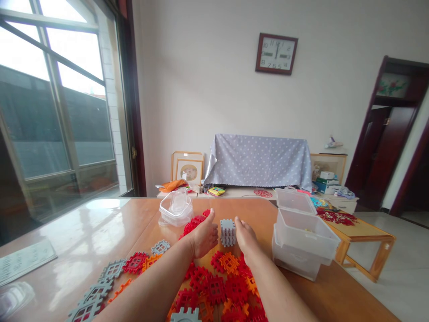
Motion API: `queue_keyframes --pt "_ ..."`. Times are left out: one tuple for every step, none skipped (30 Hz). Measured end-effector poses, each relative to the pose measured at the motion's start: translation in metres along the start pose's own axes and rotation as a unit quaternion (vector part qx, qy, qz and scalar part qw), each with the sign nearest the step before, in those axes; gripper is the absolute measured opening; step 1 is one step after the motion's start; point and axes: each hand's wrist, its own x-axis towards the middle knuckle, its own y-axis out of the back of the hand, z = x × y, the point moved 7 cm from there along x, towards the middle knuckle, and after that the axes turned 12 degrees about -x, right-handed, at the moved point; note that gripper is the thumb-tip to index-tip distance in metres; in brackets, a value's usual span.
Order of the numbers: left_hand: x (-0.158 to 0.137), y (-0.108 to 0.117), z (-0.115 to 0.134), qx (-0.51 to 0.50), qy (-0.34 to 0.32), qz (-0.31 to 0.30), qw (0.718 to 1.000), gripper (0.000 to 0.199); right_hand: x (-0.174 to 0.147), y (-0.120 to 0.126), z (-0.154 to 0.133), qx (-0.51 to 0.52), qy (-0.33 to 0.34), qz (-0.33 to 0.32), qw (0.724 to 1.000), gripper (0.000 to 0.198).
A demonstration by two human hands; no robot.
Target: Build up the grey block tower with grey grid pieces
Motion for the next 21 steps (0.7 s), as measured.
queue_keyframes --pt "0.001 0.011 0.005 0.050 -0.038 0.044 0.997 0.078 -0.003 0.008 -0.008 -0.012 0.017 0.043 0.999 0.055" --pt "0.001 0.021 0.011 0.100 -0.073 0.084 0.989 0.071 -0.008 0.016 -0.018 -0.022 0.043 0.085 0.995 0.058" --pt "0.000 0.031 0.017 0.142 -0.100 0.118 0.978 0.063 -0.014 0.021 -0.031 -0.028 0.077 0.121 0.989 0.059" --pt "-0.001 0.041 0.022 0.169 -0.115 0.140 0.969 0.055 -0.022 0.024 -0.046 -0.036 0.131 0.158 0.978 0.059" --pt "-0.003 0.050 0.026 0.189 -0.123 0.157 0.961 0.046 -0.031 0.023 -0.062 -0.048 0.185 0.178 0.965 0.057" --pt "-0.006 0.059 0.030 0.211 -0.132 0.176 0.952 0.037 -0.039 0.018 -0.075 -0.050 0.224 0.178 0.957 0.054" --pt "-0.010 0.067 0.034 0.237 -0.140 0.192 0.942 0.029 -0.045 0.009 -0.086 -0.044 0.248 0.169 0.953 0.051" --pt "-0.014 0.074 0.037 0.266 -0.146 0.207 0.930 0.022 -0.049 -0.003 -0.093 -0.035 0.260 0.151 0.953 0.048" --pt "-0.018 0.080 0.039 0.296 -0.151 0.220 0.917 0.017 -0.050 -0.018 -0.099 -0.035 0.266 0.122 0.956 0.047" --pt "-0.023 0.085 0.040 0.325 -0.155 0.228 0.905 0.014 -0.048 -0.036 -0.102 -0.039 0.262 0.085 0.961 0.047" --pt "-0.027 0.088 0.039 0.353 -0.157 0.232 0.893 0.011 -0.044 -0.056 -0.101 -0.063 0.241 0.046 0.967 0.048" --pt "-0.032 0.090 0.037 0.378 -0.158 0.233 0.882 0.010 -0.036 -0.075 -0.096 -0.112 0.204 0.016 0.973 0.050" --pt "-0.035 0.091 0.035 0.401 -0.158 0.232 0.872 0.010 -0.028 -0.093 -0.089 -0.187 0.165 -0.010 0.968 0.053" --pt "-0.039 0.091 0.032 0.420 -0.158 0.229 0.864 0.011 -0.020 -0.108 -0.083 -0.216 0.142 -0.024 0.966 0.054" --pt "-0.042 0.091 0.030 0.437 -0.160 0.224 0.856 0.014 -0.011 -0.121 -0.078 -0.236 0.128 -0.033 0.963 0.055" --pt "-0.046 0.090 0.028 0.452 -0.164 0.219 0.849 0.016 -0.002 -0.133 -0.073 -0.259 0.114 -0.043 0.958 0.054" --pt "-0.048 0.090 0.027 0.464 -0.169 0.214 0.843 0.018 0.007 -0.142 -0.067 -0.284 0.100 -0.051 0.952 0.052" --pt "-0.051 0.089 0.026 0.475 -0.175 0.210 0.837 0.021 0.015 -0.151 -0.061 -0.312 0.088 -0.059 0.944 0.048" --pt "-0.053 0.088 0.026 0.482 -0.181 0.206 0.832 0.023 0.023 -0.158 -0.055 -0.340 0.079 -0.065 0.935 0.044" --pt "-0.055 0.087 0.024 0.489 -0.182 0.200 0.829 0.027 0.030 -0.163 -0.051 -0.369 0.073 -0.071 0.924 0.041" --pt "-0.055 0.086 0.023 0.498 -0.180 0.195 0.825 0.031 0.036 -0.168 -0.047 -0.396 0.071 -0.073 0.913 0.039"
